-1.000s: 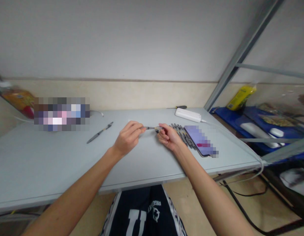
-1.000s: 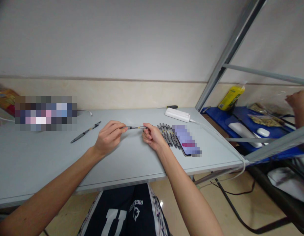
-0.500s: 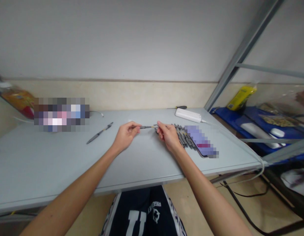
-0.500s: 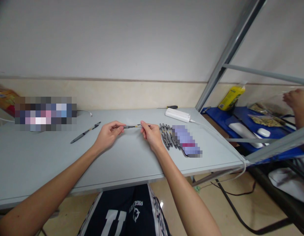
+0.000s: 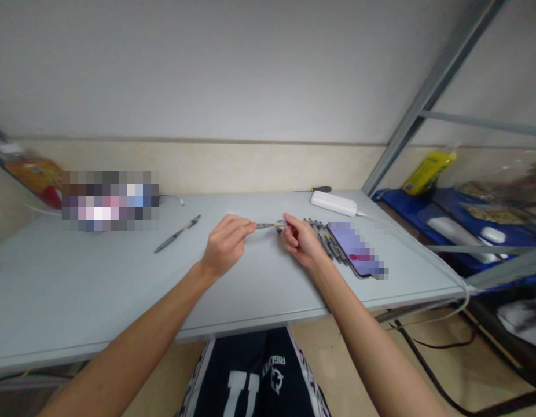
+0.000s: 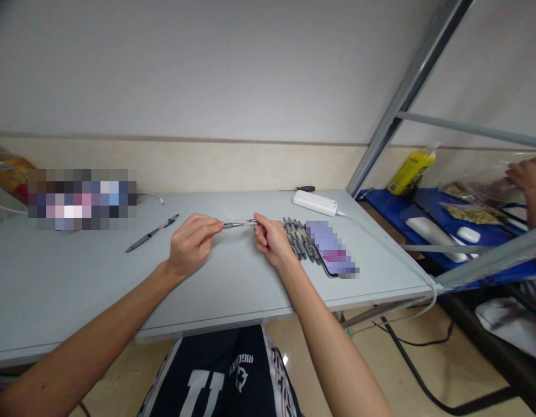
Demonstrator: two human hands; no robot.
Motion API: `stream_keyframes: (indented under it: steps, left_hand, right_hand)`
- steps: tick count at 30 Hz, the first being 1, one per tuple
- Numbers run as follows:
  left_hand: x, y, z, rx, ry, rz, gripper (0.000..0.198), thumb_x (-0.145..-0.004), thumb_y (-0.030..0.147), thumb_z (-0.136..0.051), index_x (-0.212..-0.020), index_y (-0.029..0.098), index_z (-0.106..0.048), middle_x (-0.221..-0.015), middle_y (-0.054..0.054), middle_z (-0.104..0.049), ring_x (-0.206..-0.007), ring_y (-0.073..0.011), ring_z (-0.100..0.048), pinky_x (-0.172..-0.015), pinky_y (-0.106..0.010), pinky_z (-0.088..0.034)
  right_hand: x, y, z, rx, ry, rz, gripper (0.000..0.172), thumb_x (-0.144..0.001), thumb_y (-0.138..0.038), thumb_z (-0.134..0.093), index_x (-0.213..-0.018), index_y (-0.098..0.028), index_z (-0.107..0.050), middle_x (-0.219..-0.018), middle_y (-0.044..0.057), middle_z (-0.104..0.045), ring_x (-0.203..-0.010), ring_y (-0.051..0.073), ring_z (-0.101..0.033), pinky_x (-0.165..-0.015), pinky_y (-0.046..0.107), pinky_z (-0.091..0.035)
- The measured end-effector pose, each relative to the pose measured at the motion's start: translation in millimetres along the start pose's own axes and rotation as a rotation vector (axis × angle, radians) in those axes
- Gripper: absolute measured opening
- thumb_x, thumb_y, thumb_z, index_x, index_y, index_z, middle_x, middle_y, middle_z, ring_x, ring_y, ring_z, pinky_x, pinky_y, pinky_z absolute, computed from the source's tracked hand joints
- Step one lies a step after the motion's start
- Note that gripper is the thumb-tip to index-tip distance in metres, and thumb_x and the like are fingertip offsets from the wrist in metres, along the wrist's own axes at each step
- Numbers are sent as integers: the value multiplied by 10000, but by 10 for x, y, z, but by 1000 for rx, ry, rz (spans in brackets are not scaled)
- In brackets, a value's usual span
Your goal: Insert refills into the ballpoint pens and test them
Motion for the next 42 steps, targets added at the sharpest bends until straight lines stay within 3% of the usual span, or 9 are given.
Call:
stream_keyframes:
  steps: [5, 8, 12, 18, 21, 25, 29, 34, 42]
  left_hand:
    - [19, 18, -20, -24, -53, -59, 205, -813, 62, -511, -946, 177, -618, -864, -71, -663, -825, -158, -563, -735, -310, -488]
    - [21, 32, -71, -13, -118, -35, 176, -817, 92, -517, -939, 172, -615, -865, -75, -650, -821, -157, -560, -737, -311, -486]
    - [27, 41, -152, 86, -213, 70, 111, -823, 147, -527, -895, 168, -608, -853, -66, -650, -820, -152, -569, -769, -313, -482]
    - [69, -95, -184, 163, -264, 339, 140, -822, 259, -536, -910, 168, -596, -862, -60, -654, -760, -147, -587, -713, -299, -485]
    - [93, -175, -178, 156, -249, 394, 146, -827, 277, -523, -900, 171, -592, -826, -48, -652, -730, -141, -590, -693, -286, -480]
    - [106, -215, -190, 138, -263, 403, 141, -833, 280, -509, -866, 171, -593, -769, -32, -633, -709, -138, -578, -668, -274, -463]
    - [102, -208, -200, 122, -305, 406, 154, -841, 283, -493, -825, 169, -595, -730, -23, -614, -686, -135, -560, -653, -267, -447]
    - [98, -197, -200, 105, -352, 401, 191, -852, 293, -461, -791, 171, -594, -710, -23, -604, -682, -143, -553, -661, -280, -443]
    - [93, -219, -194, 76, -360, 406, 195, -853, 286, -452, -772, 176, -591, -695, -23, -604, -675, -150, -553, -660, -285, -437]
  right_hand:
    - [-4, -9, -3, -34, 20, 9, 396, -716, -391, -631, -441, -180, -440, -280, -80, -296, -273, 37, -208, -282, 179, -137]
    - [-8, -25, 12, 72, 171, 134, 380, -703, -444, -647, -496, -170, -482, -326, -69, -366, -293, 35, -255, -289, 178, -168]
    - [-18, -62, 34, 209, 362, 369, 344, -688, -481, -655, -610, -165, -544, -429, -59, -453, -339, 36, -346, -317, 170, -246]
    - [-88, -109, 70, 69, 523, 456, 360, -736, -557, -546, -675, -213, -457, -571, -59, -485, -473, 59, -489, -413, 157, -389]
    - [-122, -149, -40, -72, 426, 360, 382, -759, -593, -490, -699, -231, -384, -519, -85, -441, -411, 65, -451, -384, 172, -368]
    - [-123, -240, -219, -200, 273, 164, 416, -776, -626, -444, -679, -231, -352, -406, -122, -256, -293, 49, -206, -294, 169, -148]
    - [-100, -323, -334, -286, 94, -15, 445, -813, -582, -354, -568, -217, -286, -365, -102, -196, -298, 55, -142, -293, 181, -94]
    - [-57, -353, -387, -306, 63, -34, 362, -824, -385, -306, -509, -214, -253, -343, -94, -154, -301, 61, -83, -289, 183, -64]
    - [-35, -406, -417, -302, 26, -33, 391, -824, -456, -296, -514, -221, -260, -364, -95, -151, -326, 64, -69, -291, 176, -68]
Point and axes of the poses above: each hand's wrist, its own x-axis away from the middle knuckle, its own z-axis out of the back of the hand, y = z × x, the point moved 3 cm from there along -x, towards the middle knuckle
